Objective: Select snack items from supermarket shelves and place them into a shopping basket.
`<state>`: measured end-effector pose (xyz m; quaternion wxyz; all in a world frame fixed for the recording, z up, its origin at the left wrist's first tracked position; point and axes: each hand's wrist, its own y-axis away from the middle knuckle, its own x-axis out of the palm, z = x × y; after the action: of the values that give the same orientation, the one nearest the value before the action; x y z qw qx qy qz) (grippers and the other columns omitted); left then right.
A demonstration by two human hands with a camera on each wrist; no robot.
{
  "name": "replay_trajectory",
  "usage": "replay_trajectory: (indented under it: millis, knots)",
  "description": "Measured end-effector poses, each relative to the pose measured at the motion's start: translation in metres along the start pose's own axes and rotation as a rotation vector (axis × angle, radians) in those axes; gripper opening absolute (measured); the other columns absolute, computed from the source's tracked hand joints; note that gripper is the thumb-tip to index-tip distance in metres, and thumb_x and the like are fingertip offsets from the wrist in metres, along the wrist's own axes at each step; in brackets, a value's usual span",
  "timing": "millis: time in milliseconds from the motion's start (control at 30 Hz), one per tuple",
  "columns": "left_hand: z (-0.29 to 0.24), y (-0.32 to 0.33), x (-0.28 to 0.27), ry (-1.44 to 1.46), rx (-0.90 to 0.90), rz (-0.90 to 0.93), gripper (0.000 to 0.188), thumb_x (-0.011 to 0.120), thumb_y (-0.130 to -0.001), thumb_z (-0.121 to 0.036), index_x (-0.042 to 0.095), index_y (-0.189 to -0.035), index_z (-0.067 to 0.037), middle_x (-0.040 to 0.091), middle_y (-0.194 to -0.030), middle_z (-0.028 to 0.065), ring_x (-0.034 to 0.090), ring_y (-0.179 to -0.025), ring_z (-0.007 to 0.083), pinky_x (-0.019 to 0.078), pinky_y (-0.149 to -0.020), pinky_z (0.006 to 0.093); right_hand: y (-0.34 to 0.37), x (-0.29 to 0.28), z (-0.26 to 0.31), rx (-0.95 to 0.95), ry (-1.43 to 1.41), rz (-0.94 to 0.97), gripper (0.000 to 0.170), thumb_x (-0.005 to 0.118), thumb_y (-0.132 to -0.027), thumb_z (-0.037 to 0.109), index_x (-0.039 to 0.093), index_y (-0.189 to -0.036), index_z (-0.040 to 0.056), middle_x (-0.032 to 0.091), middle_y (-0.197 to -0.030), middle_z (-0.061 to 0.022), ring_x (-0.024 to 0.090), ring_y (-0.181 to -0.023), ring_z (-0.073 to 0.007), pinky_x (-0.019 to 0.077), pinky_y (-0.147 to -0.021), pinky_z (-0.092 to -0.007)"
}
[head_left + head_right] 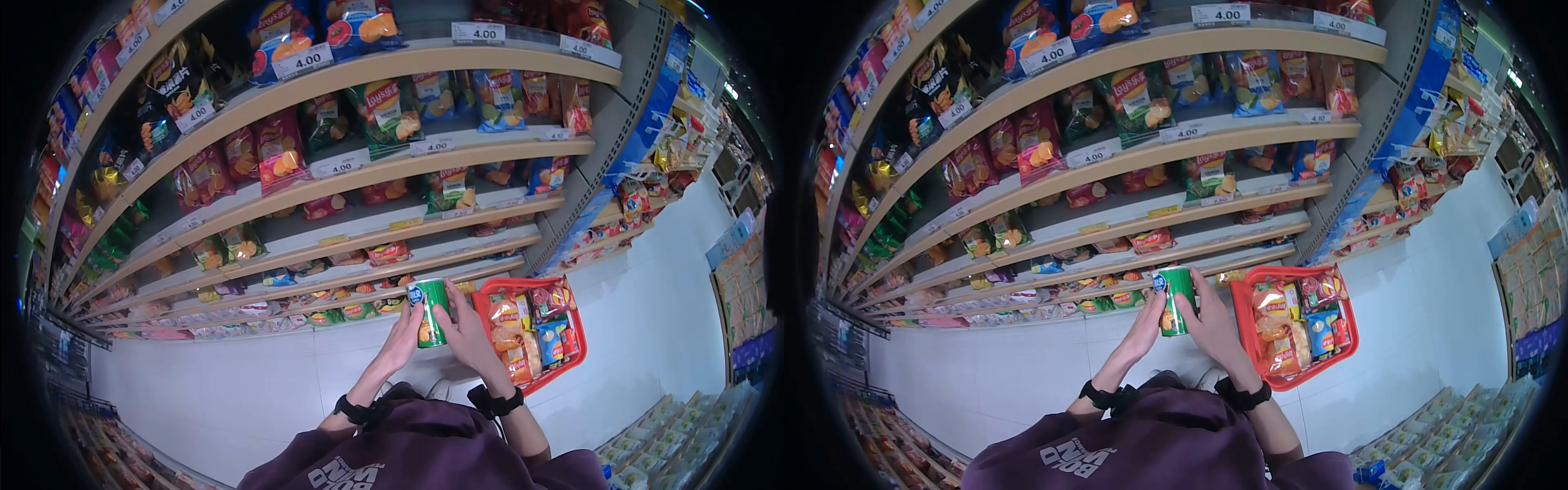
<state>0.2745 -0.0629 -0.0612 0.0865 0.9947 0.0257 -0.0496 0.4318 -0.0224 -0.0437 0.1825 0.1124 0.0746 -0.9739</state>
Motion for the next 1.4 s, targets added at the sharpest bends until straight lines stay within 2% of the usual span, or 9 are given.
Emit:
replay_trajectory:
  millis: [267, 467, 633, 900, 1033, 1067, 1167, 1300, 1400]
  knots:
    - [0.013, 0.009, -0.048, 0.144, -0.018, 0.065, 0.056, 0.057, -0.099, -0.033, 0.036, -0.140, -0.001, 0.058, -0.119, 0.0109, 0.057, -0.095, 0.0128, 0.0481, -0.077, 0.0268, -0.017, 0.025, 0.000, 0.053, 0.089, 0.241, 0.059, 0.042, -0.103, 0.034, 0.028, -0.149, -0.0009, 0.047, -0.137, -0.0300, 0.046, -0.129, -0.0398, 0.0339, -0.108, -0.0408]
    - [0.011, -0.005, -0.062, 0.120, -0.199, 0.117, 0.059, 0.074, -0.086, -0.038, 0.056, -0.126, 0.002, 0.065, -0.113, 0.0118, 0.061, -0.101, 0.0157, 0.0504, -0.083, 0.0307, -0.031, 0.035, -0.020, -0.039, 0.137, 0.305, 0.046, 0.038, -0.103, 0.025, 0.041, -0.141, -0.0015, 0.055, -0.125, -0.0265, 0.049, -0.123, -0.0395, 0.0382, -0.104, -0.0416]
    - [0.032, -0.047, -0.074, -0.176, -0.149, 0.023, 0.056, 0.064, -0.090, -0.047, 0.062, -0.119, 0.000, 0.069, -0.106, 0.0200, 0.066, -0.100, 0.0293, 0.0506, -0.087, 0.0375, -0.057, 0.044, -0.027, 0.001, 0.165, 0.221, 0.042, 0.043, -0.102, 0.019, 0.037, -0.139, -0.0003, 0.056, -0.124, -0.0275, 0.057, -0.112, -0.0438, 0.0467, -0.093, -0.0463]
    - [-0.002, -0.132, -0.092, -0.439, 0.112, 0.063, 0.060, 0.051, -0.094, -0.053, 0.059, -0.123, -0.001, 0.067, -0.107, 0.0253, 0.065, -0.102, 0.0390, 0.0492, -0.089, 0.0433, -0.111, 0.023, -0.007, 0.058, 0.178, 0.138, 0.068, 0.057, -0.095, 0.021, 0.021, -0.148, -0.0006, 0.066, -0.092, -0.0225, 0.067, -0.081, -0.0367, 0.0532, -0.072, -0.0410]
    - [-0.016, -0.150, -0.080, -0.567, 0.099, 0.013, 0.064, 0.054, -0.092, -0.057, 0.058, -0.126, -0.003, 0.066, -0.111, 0.0256, 0.063, -0.107, 0.0414, 0.0484, -0.091, 0.0438, -0.126, 0.020, -0.018, -0.060, 0.427, 0.103, 0.076, 0.065, -0.091, 0.027, 0.022, -0.148, 0.0016, 0.064, -0.110, -0.0219, 0.067, -0.086, -0.0345, 0.0539, -0.076, -0.0401]
    - [-0.005, -0.155, -0.080, -0.563, 0.241, -0.028, 0.058, 0.064, -0.090, -0.047, 0.056, -0.128, -0.003, 0.069, -0.096, 0.0181, 0.068, -0.091, 0.0327, 0.0515, -0.082, 0.0389, -0.130, 0.024, -0.033, -0.103, 0.400, 0.064, 0.077, 0.066, -0.090, 0.028, 0.023, -0.148, 0.0025, 0.064, -0.111, -0.0216, 0.067, -0.088, -0.0338, 0.0541, -0.077, -0.0400]
    - [0.036, -0.170, -0.081, -0.510, 0.432, -0.049, 0.044, 0.062, -0.093, -0.033, 0.055, -0.124, -0.003, 0.068, -0.102, 0.0194, 0.067, -0.091, 0.0349, 0.0537, -0.077, 0.0412, -0.142, 0.037, -0.066, -0.151, 0.255, -0.008, 0.077, 0.069, -0.088, 0.030, 0.026, -0.148, 0.0049, 0.063, -0.115, -0.0206, 0.067, -0.093, -0.0322, 0.0547, -0.080, -0.0397]
    - [0.001, -0.132, -0.112, -0.319, 0.134, 0.082, 0.045, 0.065, -0.091, -0.036, 0.057, -0.122, -0.003, 0.068, -0.103, 0.0188, 0.067, -0.094, 0.0319, 0.0531, -0.080, 0.0392, -0.148, 0.046, -0.063, -0.087, 0.121, 0.092, 0.083, 0.074, -0.086, 0.031, 0.023, -0.146, 0.0029, 0.063, -0.113, -0.0237, 0.067, -0.097, -0.0330, 0.0539, -0.083, -0.0411]
    - [0.001, -0.132, -0.138, -0.415, 0.179, 0.103, 0.044, 0.069, -0.089, -0.038, 0.061, -0.112, -0.001, 0.067, -0.084, 0.0129, 0.065, -0.079, 0.0211, 0.0524, -0.073, 0.0338, -0.157, 0.043, -0.017, -0.026, 0.078, 0.164, 0.104, 0.086, -0.073, 0.034, 0.019, -0.146, 0.0025, 0.064, -0.108, -0.0211, 0.067, -0.095, -0.0262, 0.0529, -0.084, -0.0391]
